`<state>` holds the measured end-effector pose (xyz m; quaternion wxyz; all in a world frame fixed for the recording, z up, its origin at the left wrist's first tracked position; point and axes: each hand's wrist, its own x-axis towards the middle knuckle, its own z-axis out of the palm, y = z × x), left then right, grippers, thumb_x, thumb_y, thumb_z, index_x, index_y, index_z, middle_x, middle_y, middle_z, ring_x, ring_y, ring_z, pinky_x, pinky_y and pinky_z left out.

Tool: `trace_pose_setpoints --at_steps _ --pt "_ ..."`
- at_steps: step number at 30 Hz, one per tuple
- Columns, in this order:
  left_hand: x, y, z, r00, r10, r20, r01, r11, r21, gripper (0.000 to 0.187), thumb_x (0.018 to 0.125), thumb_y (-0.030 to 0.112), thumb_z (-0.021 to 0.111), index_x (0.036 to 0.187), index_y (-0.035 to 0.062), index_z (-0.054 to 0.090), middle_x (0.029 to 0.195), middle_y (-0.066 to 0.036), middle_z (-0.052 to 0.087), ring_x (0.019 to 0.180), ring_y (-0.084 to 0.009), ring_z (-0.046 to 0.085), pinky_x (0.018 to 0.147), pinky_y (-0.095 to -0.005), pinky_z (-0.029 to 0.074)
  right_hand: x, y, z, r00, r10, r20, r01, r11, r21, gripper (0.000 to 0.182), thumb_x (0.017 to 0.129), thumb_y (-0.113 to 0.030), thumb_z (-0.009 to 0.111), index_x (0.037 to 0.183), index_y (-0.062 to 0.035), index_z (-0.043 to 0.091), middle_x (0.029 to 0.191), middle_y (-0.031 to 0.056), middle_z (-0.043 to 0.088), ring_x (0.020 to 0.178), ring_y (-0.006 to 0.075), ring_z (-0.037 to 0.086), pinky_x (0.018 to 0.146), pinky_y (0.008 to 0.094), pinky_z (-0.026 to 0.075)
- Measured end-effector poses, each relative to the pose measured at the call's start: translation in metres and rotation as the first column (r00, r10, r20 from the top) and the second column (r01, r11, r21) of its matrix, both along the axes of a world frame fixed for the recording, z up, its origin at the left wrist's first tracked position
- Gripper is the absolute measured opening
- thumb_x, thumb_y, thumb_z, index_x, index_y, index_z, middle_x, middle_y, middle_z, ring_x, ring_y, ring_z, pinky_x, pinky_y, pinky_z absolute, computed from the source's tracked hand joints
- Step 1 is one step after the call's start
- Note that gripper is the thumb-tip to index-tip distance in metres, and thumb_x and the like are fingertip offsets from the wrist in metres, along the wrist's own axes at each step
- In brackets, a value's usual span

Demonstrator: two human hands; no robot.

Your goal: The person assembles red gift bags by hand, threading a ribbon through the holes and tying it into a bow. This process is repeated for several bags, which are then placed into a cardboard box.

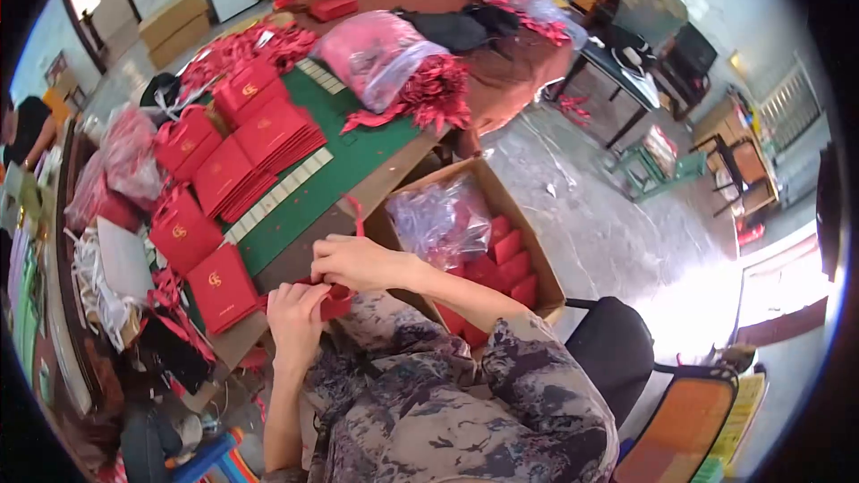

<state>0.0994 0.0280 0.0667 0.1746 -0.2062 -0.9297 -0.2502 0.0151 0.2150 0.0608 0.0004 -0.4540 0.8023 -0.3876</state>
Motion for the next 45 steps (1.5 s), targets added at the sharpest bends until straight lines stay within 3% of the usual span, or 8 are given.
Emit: trace_pose_setpoints --at_steps 16,22,25,27,31,36,37,45 --pt "0.006 0.026 0.003 0.915 -0.36 0.182 0.348 0.933 0.096 0.011 0.081 0.009 0.071 0.091 0.0133 0.073 0.083 -0.004 0.067 0.082 -0.0248 0.064 0.079 -0.0376 0.044 0.021 0.06 0.007 0.973 0.225 -0.06 -0.225 0.974 0.011 0.009 0.082 -0.013 0.065 0.086 -0.0075 0.06 0.084 0.0111 0.058 0.077 0.0361 0.062 0.064 0.0444 0.049" --pt "0.006 0.029 0.003 0.864 -0.368 0.343 0.311 0.927 0.21 0.013 0.081 0.011 0.073 0.093 0.0147 0.074 0.082 -0.004 0.068 0.083 -0.0236 0.065 0.078 -0.0365 0.044 0.008 0.063 -0.02 0.804 0.42 0.42 -0.343 0.906 -0.248 0.008 0.08 -0.007 0.065 0.083 -0.0003 0.062 0.078 0.008 0.058 0.07 0.0182 0.058 0.063 0.0332 0.046" --pt "0.004 0.026 0.001 0.753 -0.493 0.436 0.445 0.87 0.214 0.009 0.082 0.01 0.073 0.091 0.0122 0.074 0.083 -0.006 0.07 0.082 -0.0248 0.066 0.076 -0.0361 0.046 -0.01 0.072 -0.053 0.891 0.19 0.412 -0.032 0.932 -0.361 0.005 0.084 -0.007 0.067 0.085 -0.0029 0.065 0.079 0.0026 0.06 0.076 0.0096 0.055 0.066 0.027 0.045" --pt "0.003 0.027 -0.009 0.751 -0.461 0.473 0.351 0.885 0.306 0.01 0.082 0.008 0.072 0.092 0.0093 0.073 0.084 -0.008 0.071 0.079 -0.0257 0.068 0.073 -0.0351 0.048 -0.021 0.087 -0.054 0.649 0.215 0.73 0.1 0.927 -0.361 0.006 0.092 -0.007 0.064 0.091 -0.0016 0.063 0.085 -0.0012 0.061 0.082 0.0063 0.054 0.069 0.0248 0.044" --pt "-0.013 0.02 -0.009 0.789 -0.32 0.524 0.124 0.919 0.374 0.013 0.082 0.004 0.071 0.095 0.0013 0.071 0.086 -0.013 0.072 0.082 -0.0235 0.071 0.074 -0.0321 0.053 -0.019 0.082 -0.084 0.773 -0.091 0.628 0.254 0.951 -0.176 0.026 0.104 -0.024 0.054 0.107 0.0005 0.064 0.092 0.0034 0.062 0.087 0.0093 0.058 0.078 0.0263 0.049" --pt "-0.039 -0.004 0.0 0.892 -0.118 0.436 -0.044 0.938 0.344 0.015 0.084 0.003 0.069 0.099 -0.0022 0.069 0.088 -0.009 0.072 0.08 -0.0156 0.068 0.077 -0.0288 0.052 0.025 0.069 -0.077 0.488 0.114 0.866 0.127 0.972 -0.199 0.039 0.108 -0.038 0.043 0.121 -0.0048 0.059 0.097 0.0033 0.063 0.09 0.0137 0.06 0.078 0.0316 0.049" --pt "-0.045 -0.008 0.006 0.865 -0.06 0.497 -0.136 0.928 0.348 0.017 0.083 0.006 0.07 0.099 -0.0003 0.07 0.093 -0.016 0.072 0.088 -0.0272 0.072 0.079 -0.0353 0.053 0.032 0.066 -0.08 0.507 0.139 0.851 0.073 0.977 -0.203 0.037 0.107 -0.036 0.045 0.117 -0.0036 0.06 0.094 0.0051 0.065 0.085 0.016 0.061 0.076 0.0324 0.05" --pt "-0.069 -0.034 -0.007 0.85 0.053 0.524 -0.221 0.939 0.262 0.019 0.084 0.006 0.07 0.102 0.0003 0.069 0.09 -0.013 0.073 0.08 -0.022 0.071 0.075 -0.0314 0.054 0.05 0.085 -0.035 0.802 -0.138 0.581 0.212 0.975 -0.061 0.022 0.104 -0.022 0.049 0.102 -0.0009 0.056 0.075 0.015 0.06 0.069 0.0284 0.061 0.067 0.0351 0.049"
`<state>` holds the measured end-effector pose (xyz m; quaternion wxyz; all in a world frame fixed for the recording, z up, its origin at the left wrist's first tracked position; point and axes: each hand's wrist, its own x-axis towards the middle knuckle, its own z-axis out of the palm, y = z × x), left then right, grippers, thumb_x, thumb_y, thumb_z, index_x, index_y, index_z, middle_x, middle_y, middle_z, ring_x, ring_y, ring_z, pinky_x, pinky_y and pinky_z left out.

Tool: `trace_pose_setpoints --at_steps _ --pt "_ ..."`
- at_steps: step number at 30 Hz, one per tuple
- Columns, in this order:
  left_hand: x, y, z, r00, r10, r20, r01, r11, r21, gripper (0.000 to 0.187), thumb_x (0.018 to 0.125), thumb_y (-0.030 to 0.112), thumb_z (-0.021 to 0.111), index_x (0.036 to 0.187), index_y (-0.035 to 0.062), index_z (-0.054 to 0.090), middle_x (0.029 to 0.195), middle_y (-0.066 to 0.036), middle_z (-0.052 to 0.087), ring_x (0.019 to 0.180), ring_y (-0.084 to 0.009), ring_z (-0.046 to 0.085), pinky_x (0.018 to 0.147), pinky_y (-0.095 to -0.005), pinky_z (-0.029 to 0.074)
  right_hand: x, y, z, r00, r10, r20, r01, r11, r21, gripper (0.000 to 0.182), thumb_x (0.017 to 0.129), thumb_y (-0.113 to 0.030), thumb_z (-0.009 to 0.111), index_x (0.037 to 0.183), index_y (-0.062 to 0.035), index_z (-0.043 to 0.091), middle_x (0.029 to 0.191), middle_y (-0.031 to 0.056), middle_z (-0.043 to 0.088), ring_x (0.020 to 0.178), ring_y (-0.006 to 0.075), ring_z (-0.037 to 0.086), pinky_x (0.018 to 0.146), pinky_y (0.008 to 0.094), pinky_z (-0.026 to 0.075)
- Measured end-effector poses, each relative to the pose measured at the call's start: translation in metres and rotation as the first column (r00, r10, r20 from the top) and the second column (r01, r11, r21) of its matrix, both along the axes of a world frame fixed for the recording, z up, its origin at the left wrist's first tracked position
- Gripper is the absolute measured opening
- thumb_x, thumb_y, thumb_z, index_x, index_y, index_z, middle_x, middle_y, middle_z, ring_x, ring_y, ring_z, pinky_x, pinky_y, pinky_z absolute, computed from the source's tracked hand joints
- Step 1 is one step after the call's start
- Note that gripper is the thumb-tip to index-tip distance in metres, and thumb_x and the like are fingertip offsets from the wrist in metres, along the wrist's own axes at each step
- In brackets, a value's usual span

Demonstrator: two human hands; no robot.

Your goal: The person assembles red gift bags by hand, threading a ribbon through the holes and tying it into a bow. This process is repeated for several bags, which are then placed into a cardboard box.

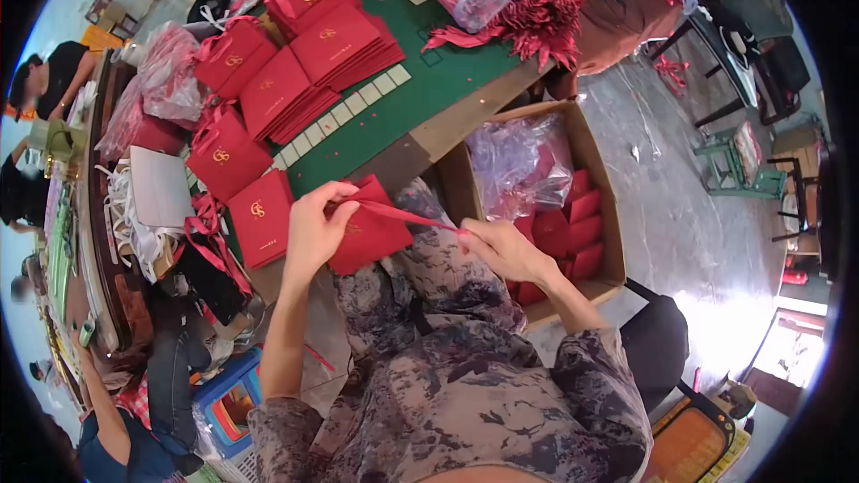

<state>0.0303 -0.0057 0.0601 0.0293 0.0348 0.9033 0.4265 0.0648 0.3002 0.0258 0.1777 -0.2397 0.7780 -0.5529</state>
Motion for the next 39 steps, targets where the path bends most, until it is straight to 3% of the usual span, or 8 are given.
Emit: trace_pose_setpoints --at_steps 7,10,13,17,25,29,31,39 --pt "-0.012 -0.024 -0.018 0.99 0.133 -0.043 -0.134 0.991 -0.006 0.019 0.084 0.005 0.071 0.102 -0.0017 0.068 0.085 -0.008 0.071 0.079 -0.0138 0.065 0.073 -0.0285 0.051 0.009 0.01 0.006 0.995 -0.098 -0.028 0.1 0.989 0.106 0.011 0.099 -0.01 0.059 0.101 0.0002 0.062 0.077 0.0122 0.06 0.068 0.0191 0.059 0.063 0.0329 0.047" --pt "-0.026 -0.029 -0.025 0.994 0.091 -0.059 -0.091 0.996 0.007 0.021 0.084 0.006 0.073 0.103 -0.0006 0.068 0.085 -0.006 0.07 0.08 -0.0126 0.064 0.073 -0.0279 0.051 0.006 -0.004 0.016 0.835 -0.504 -0.22 0.493 0.863 -0.105 0.008 0.088 -0.001 0.071 0.09 0.0003 0.064 0.075 0.0055 0.063 0.068 0.0116 0.057 0.061 0.0266 0.048" --pt "-0.047 -0.029 -0.045 0.999 0.054 0.007 -0.055 0.981 0.189 0.023 0.085 0.007 0.073 0.106 -0.0007 0.068 0.088 -0.004 0.07 0.082 -0.0108 0.063 0.074 -0.0272 0.051 -0.005 -0.011 0.01 0.807 -0.591 0.004 0.562 0.765 -0.315 0.008 0.09 0.003 0.068 0.09 -0.001 0.061 0.081 0.0017 0.06 0.069 0.0077 0.053 0.062 0.0214 0.044" --pt "-0.064 -0.02 -0.071 0.999 0.025 0.032 -0.031 0.975 0.221 0.022 0.088 0.009 0.072 0.108 0.0004 0.068 0.09 -0.005 0.071 0.083 -0.0077 0.064 0.076 -0.0239 0.051 -0.034 -0.05 0.019 0.717 -0.658 -0.23 0.491 0.711 -0.504 0.023 0.088 0.01 0.066 0.084 -0.0051 0.048 0.097 0.0066 0.06 0.074 0.0057 0.051 0.064 0.0189 0.043" --pt "-0.033 -0.071 -0.034 0.984 0.031 -0.173 -0.064 0.98 -0.19 0.058 0.073 0.021 0.084 0.125 0.007 0.06 0.108 -0.013 0.065 0.098 -0.0283 0.063 0.087 -0.0398 0.051 -0.044 -0.084 0.019 0.864 -0.502 0.038 0.438 0.711 -0.551 0.029 0.082 0.011 0.073 0.083 -0.005 0.049 0.089 0.0071 0.063 0.075 0.0097 0.057 0.067 0.0211 0.047" --pt "-0.016 -0.082 -0.032 0.999 -0.01 -0.039 0.002 0.979 -0.204 0.058 0.072 0.024 0.084 0.123 0.0083 0.061 0.106 -0.012 0.062 0.098 -0.0303 0.06 0.087 -0.0413 0.049 -0.043 -0.098 0.004 0.884 -0.457 -0.101 0.423 0.873 -0.242 0.018 0.079 0.003 0.079 0.089 -0.002 0.065 0.082 0.0059 0.067 0.078 0.0135 0.065 0.068 0.0285 0.052" --pt "-0.015 -0.075 -0.039 0.989 -0.072 -0.128 0.03 0.953 -0.302 0.056 0.072 0.027 0.084 0.121 0.0084 0.063 0.106 -0.012 0.06 0.101 -0.032 0.058 0.088 -0.0413 0.048 -0.047 -0.117 0.003 0.864 -0.283 -0.417 0.278 0.958 -0.073 0.018 0.082 -0.002 0.077 0.097 -0.0021 0.067 0.085 0.01 0.068 0.079 0.0208 0.068 0.069 0.0314 0.053" --pt "-0.01 -0.049 -0.045 0.981 -0.046 -0.19 -0.018 0.947 -0.322 0.05 0.069 0.014 0.084 0.114 0.0064 0.063 0.105 -0.012 0.056 0.1 -0.0328 0.056 0.084 -0.0418 0.049 -0.061 -0.158 -0.056 0.867 -0.308 -0.392 0.317 0.947 -0.045 0.014 0.086 -0.002 0.07 0.1 -0.0032 0.068 0.09 0.0121 0.068 0.081 0.0284 0.069 0.069 0.0347 0.054"
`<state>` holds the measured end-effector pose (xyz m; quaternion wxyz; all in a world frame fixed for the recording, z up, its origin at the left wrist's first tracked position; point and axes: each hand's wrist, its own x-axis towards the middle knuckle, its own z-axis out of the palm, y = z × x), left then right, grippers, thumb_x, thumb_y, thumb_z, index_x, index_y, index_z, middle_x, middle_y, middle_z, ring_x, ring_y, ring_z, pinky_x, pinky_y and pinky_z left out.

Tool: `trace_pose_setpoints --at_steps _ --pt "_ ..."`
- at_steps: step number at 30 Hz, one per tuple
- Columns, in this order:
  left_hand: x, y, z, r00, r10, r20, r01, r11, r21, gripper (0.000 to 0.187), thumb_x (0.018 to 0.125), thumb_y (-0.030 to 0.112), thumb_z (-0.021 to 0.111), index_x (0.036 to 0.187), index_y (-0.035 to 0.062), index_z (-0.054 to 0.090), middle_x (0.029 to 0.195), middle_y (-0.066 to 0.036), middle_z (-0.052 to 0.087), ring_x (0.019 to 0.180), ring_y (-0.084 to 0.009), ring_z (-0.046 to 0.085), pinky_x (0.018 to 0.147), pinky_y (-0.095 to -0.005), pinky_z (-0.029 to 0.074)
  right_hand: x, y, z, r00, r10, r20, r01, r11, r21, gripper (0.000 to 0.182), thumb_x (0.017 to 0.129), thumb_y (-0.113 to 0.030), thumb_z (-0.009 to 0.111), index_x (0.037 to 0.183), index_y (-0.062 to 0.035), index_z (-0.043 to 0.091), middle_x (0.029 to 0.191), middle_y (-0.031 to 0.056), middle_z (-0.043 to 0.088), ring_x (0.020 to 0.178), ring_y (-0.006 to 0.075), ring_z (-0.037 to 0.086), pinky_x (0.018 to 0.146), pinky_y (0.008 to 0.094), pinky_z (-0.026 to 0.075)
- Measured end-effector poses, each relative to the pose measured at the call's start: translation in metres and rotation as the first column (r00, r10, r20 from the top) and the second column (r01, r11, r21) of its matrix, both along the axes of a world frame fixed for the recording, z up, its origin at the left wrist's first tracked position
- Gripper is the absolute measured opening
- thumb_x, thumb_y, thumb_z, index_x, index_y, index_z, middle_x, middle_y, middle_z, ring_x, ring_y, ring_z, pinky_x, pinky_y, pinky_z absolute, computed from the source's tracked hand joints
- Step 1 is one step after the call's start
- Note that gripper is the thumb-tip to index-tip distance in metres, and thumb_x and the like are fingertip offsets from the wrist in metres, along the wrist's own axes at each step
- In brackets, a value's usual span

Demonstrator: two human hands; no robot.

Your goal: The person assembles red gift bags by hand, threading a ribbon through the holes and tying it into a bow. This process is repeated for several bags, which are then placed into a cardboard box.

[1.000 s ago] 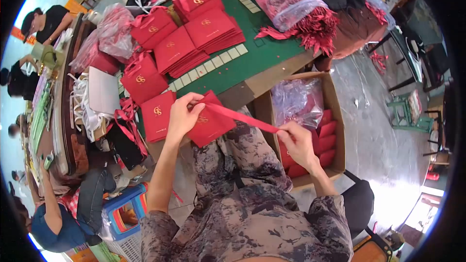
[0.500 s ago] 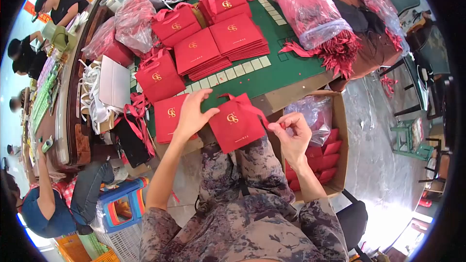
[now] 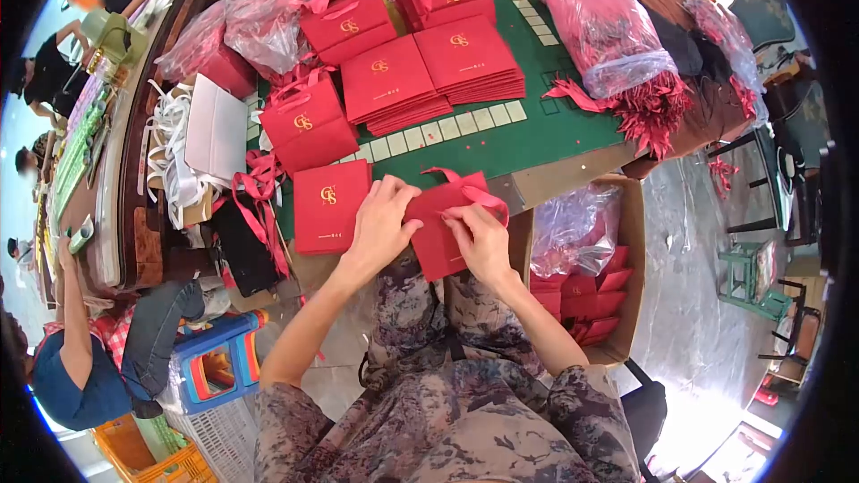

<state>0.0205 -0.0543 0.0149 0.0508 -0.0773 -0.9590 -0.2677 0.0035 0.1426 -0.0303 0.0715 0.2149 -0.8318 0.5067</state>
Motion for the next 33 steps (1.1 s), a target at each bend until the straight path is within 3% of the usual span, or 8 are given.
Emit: trace_pose_setpoints --at_steps 8,13,17,20,22,27,29,33 --pt "0.0 0.01 0.002 0.988 -0.068 -0.14 0.055 0.994 -0.094 0.043 0.069 0.006 0.081 0.108 0.0067 0.061 0.103 -0.012 0.056 0.096 -0.0324 0.055 0.08 -0.0431 0.049 0.005 -0.001 0.01 0.996 -0.027 0.084 0.022 0.998 0.064 0.013 0.089 -0.01 0.069 0.1 -0.003 0.067 0.089 0.0134 0.067 0.081 0.0311 0.068 0.069 0.0371 0.053" --pt "-0.005 0.002 0.008 0.996 -0.007 0.093 -0.001 0.997 0.083 0.032 0.072 0.004 0.078 0.099 0.0035 0.059 0.09 -0.011 0.063 0.091 -0.0307 0.056 0.077 -0.0414 0.048 0.006 -0.007 0.012 1.0 -0.031 0.003 0.03 0.988 0.15 0.01 0.093 -0.015 0.063 0.093 -0.0045 0.061 0.083 0.0153 0.064 0.074 0.0369 0.064 0.067 0.0457 0.05" --pt "-0.006 -0.007 0.016 0.969 0.013 0.245 -0.055 0.985 0.163 0.023 0.078 0.003 0.074 0.096 0.0025 0.06 0.084 -0.011 0.065 0.088 -0.0295 0.058 0.077 -0.0404 0.048 0.012 -0.008 0.017 1.0 -0.015 0.027 0.01 0.982 0.187 0.008 0.092 -0.01 0.062 0.095 -0.0027 0.061 0.083 0.0155 0.063 0.076 0.0371 0.063 0.069 0.0443 0.049" --pt "-0.008 -0.008 0.027 0.952 -0.02 0.306 -0.05 0.974 0.22 0.013 0.084 0.004 0.069 0.096 0.0029 0.063 0.082 -0.011 0.066 0.079 -0.0251 0.059 0.073 -0.0369 0.049 0.021 -0.011 0.024 1.0 0.007 0.019 -0.01 0.991 0.135 0.006 0.091 -0.008 0.061 0.093 -0.002 0.061 0.081 0.0161 0.062 0.074 0.037 0.063 0.066 0.0438 0.049" --pt "-0.009 -0.005 0.035 0.868 -0.008 0.497 -0.194 0.915 0.353 0.01 0.089 0.005 0.065 0.098 0.0025 0.065 0.078 -0.005 0.065 0.07 -0.0141 0.056 0.066 -0.0299 0.047 0.029 -0.015 0.032 0.999 0.012 0.032 -0.014 0.997 0.071 0.007 0.089 -0.009 0.063 0.088 -0.0035 0.059 0.079 0.0156 0.06 0.071 0.0368 0.061 0.063 0.0461 0.049" --pt "-0.007 -0.007 0.026 0.844 -0.092 0.529 -0.223 0.836 0.502 0.011 0.093 0.006 0.062 0.102 0.0016 0.067 0.079 0.004 0.059 0.069 -0.0031 0.05 0.062 -0.0231 0.043 0.031 -0.017 0.031 0.991 -0.03 0.128 0.03 1.0 0.0 0.008 0.088 -0.008 0.064 0.084 -0.0026 0.059 0.074 0.0152 0.058 0.066 0.0351 0.06 0.058 0.0435 0.047" --pt "-0.006 -0.007 0.028 0.843 -0.112 0.526 -0.208 0.834 0.512 0.011 0.094 0.007 0.062 0.102 0.0014 0.067 0.08 0.006 0.058 0.071 -0.0016 0.048 0.063 -0.0221 0.042 0.03 -0.014 0.034 0.98 -0.021 0.198 0.027 0.999 -0.027 0.008 0.09 -0.007 0.062 0.085 -0.0002 0.061 0.074 0.0152 0.058 0.062 0.0281 0.059 0.056 0.0368 0.045" --pt "-0.005 -0.006 0.03 0.827 -0.111 0.551 -0.22 0.838 0.499 0.014 0.095 0.008 0.061 0.104 0.0011 0.068 0.083 0.004 0.063 0.073 -0.0028 0.051 0.066 -0.0227 0.044 0.03 -0.015 0.039 0.982 -0.027 0.188 0.033 0.999 -0.026 0.01 0.087 -0.009 0.065 0.081 -0.0026 0.06 0.07 0.0132 0.056 0.06 0.031 0.058 0.056 0.0413 0.045"
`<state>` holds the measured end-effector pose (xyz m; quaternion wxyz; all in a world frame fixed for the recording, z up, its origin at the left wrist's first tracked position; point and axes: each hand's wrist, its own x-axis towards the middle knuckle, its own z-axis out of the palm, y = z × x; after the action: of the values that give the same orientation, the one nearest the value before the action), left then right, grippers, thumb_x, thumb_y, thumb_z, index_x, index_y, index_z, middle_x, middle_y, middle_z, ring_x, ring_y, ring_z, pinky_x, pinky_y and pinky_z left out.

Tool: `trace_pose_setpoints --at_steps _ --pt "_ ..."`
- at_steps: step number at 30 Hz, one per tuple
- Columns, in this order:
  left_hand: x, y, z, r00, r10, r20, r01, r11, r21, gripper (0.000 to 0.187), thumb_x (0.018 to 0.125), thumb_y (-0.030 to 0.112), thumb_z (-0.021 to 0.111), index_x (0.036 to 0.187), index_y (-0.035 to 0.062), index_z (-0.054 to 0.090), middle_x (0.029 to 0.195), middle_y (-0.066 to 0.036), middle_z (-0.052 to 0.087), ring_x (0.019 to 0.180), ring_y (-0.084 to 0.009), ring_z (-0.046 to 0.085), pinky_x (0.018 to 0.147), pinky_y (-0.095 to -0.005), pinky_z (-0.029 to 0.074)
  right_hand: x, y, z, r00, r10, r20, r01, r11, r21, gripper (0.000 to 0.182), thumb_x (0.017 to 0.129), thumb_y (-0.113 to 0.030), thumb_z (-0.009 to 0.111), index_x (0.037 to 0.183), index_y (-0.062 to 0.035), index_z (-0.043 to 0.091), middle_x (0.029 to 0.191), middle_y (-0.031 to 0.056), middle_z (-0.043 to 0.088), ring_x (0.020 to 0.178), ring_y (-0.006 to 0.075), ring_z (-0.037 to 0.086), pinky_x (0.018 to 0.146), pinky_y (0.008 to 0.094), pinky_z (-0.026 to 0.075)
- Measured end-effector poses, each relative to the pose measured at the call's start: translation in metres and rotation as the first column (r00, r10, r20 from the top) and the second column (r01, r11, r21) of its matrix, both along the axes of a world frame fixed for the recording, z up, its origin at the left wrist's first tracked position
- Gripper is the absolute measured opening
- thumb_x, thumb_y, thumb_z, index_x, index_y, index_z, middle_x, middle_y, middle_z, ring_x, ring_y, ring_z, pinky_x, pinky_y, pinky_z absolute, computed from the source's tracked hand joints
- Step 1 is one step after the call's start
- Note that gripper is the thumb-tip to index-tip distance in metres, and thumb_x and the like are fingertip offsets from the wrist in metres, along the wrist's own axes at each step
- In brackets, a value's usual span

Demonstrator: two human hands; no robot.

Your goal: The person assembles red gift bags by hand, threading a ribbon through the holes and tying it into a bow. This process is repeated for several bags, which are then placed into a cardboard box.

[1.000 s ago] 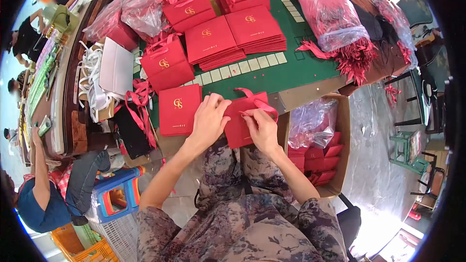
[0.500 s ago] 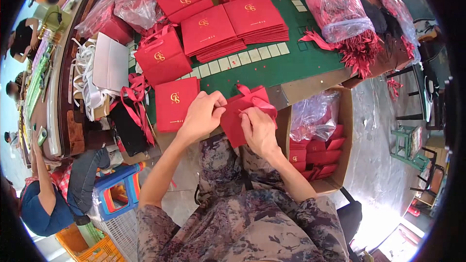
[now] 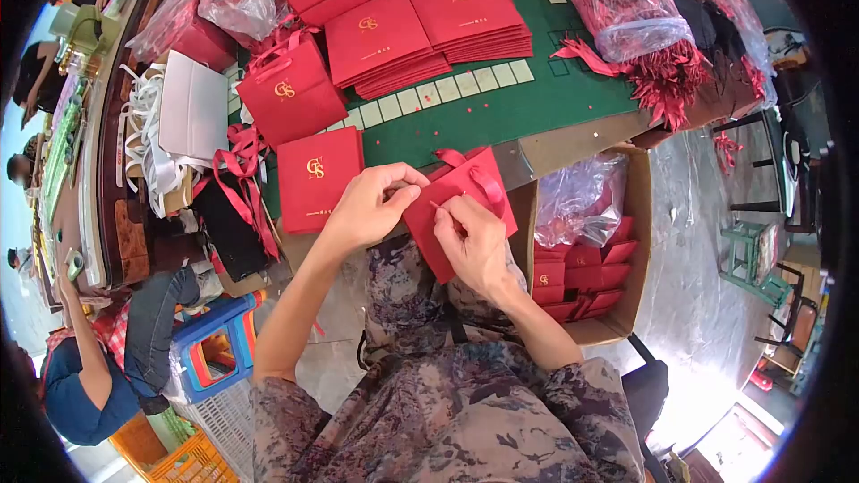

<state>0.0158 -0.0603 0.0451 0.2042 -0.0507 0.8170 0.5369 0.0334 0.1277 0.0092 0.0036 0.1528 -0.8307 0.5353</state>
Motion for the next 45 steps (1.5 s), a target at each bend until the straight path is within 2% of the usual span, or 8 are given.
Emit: trace_pose_setpoints --at_steps 9,11,14,27,32,39,41,45 --pt "0.004 0.006 0.008 0.995 -0.037 -0.094 0.031 0.998 -0.057 0.017 0.095 0.008 0.06 0.105 -0.002 0.068 0.086 -0.002 0.069 0.079 -0.0067 0.059 0.072 -0.0256 0.048 0.0 0.0 0.004 1.0 -0.004 0.017 0.005 0.999 -0.051 0.01 0.087 -0.009 0.065 0.083 -0.0015 0.061 0.07 0.0141 0.056 0.059 0.0305 0.057 0.055 0.0399 0.044" --pt "0.004 0.007 0.011 0.996 -0.038 -0.081 0.033 0.998 -0.058 0.016 0.095 0.008 0.06 0.105 -0.0021 0.069 0.086 -0.002 0.069 0.08 -0.0064 0.059 0.073 -0.0256 0.048 0.001 0.001 0.005 0.997 0.006 0.075 -0.002 0.998 -0.058 0.011 0.09 -0.008 0.061 0.085 0.0017 0.06 0.07 0.013 0.051 0.06 0.0214 0.05 0.057 0.0331 0.041" --pt "0.004 0.008 0.013 0.996 -0.043 -0.074 0.033 0.992 -0.122 0.016 0.095 0.008 0.06 0.104 -0.0019 0.069 0.087 -0.001 0.069 0.08 -0.006 0.059 0.074 -0.0254 0.049 0.001 0.003 0.003 0.996 0.009 0.093 0.001 0.994 -0.11 0.011 0.091 -0.007 0.061 0.085 0.002 0.06 0.07 0.0127 0.052 0.06 0.0199 0.049 0.057 0.0323 0.041" --pt "0.007 0.008 0.011 0.994 -0.017 -0.111 0.006 0.995 -0.097 0.015 0.095 0.008 0.06 0.104 0.0002 0.07 0.086 -0.003 0.069 0.081 -0.0079 0.059 0.074 -0.0268 0.048 -0.001 0.007 0.003 0.995 0.04 0.095 -0.03 0.994 -0.105 0.01 0.09 -0.007 0.062 0.085 0.0017 0.061 0.071 0.0128 0.054 0.061 0.0199 0.051 0.058 0.0323 0.042" --pt "0.01 0.014 0.018 0.976 -0.054 -0.212 -0.002 0.966 -0.258 0.016 0.093 0.011 0.062 0.104 0.0049 0.072 0.082 -0.008 0.066 0.073 -0.0144 0.056 0.068 -0.0308 0.045 -0.01 0.004 0.002 0.973 0.065 -0.222 -0.042 0.993 0.107 0.009 0.081 -0.004 0.067 0.078 -0.0016 0.059 0.07 0.0122 0.053 0.063 0.0294 0.056 0.057 0.0387 0.046" --pt "0.013 0.019 0.002 0.946 -0.034 -0.323 -0.083 0.936 -0.342 0.016 0.089 0.012 0.064 0.102 0.0108 0.074 0.074 -0.013 0.059 0.071 -0.0241 0.056 0.065 -0.0349 0.045 -0.016 -0.003 -0.012 0.937 0.089 -0.337 -0.028 0.983 0.182 0.012 0.079 -0.006 0.068 0.075 -0.0032 0.057 0.069 0.0115 0.052 0.063 0.0302 0.057 0.055 0.0406 0.046" --pt "0.015 0.018 -0.003 0.937 -0.022 -0.349 -0.104 0.935 -0.339 0.016 0.089 0.012 0.065 0.102 0.0112 0.074 0.073 -0.013 0.058 0.071 -0.025 0.056 0.065 -0.0355 0.045 -0.011 -0.003 -0.016 0.995 0.054 -0.083 -0.045 0.994 0.104 0.012 0.076 -0.01 0.068 0.075 -0.0064 0.057 0.07 0.0086 0.053 0.065 0.027 0.059 0.055 0.0406 0.048" --pt "0.016 0.023 -0.001 0.934 -0.007 -0.358 -0.116 0.94 -0.32 0.016 0.089 0.011 0.062 0.1 0.0111 0.074 0.075 -0.014 0.059 0.073 -0.028 0.056 0.067 -0.039 0.045 -0.012 -0.006 -0.021 0.999 0.027 0.019 -0.026 0.999 -0.018 0.011 0.076 -0.011 0.068 0.074 -0.0062 0.058 0.07 0.0084 0.055 0.063 0.0269 0.059 0.053 0.0405 0.048"
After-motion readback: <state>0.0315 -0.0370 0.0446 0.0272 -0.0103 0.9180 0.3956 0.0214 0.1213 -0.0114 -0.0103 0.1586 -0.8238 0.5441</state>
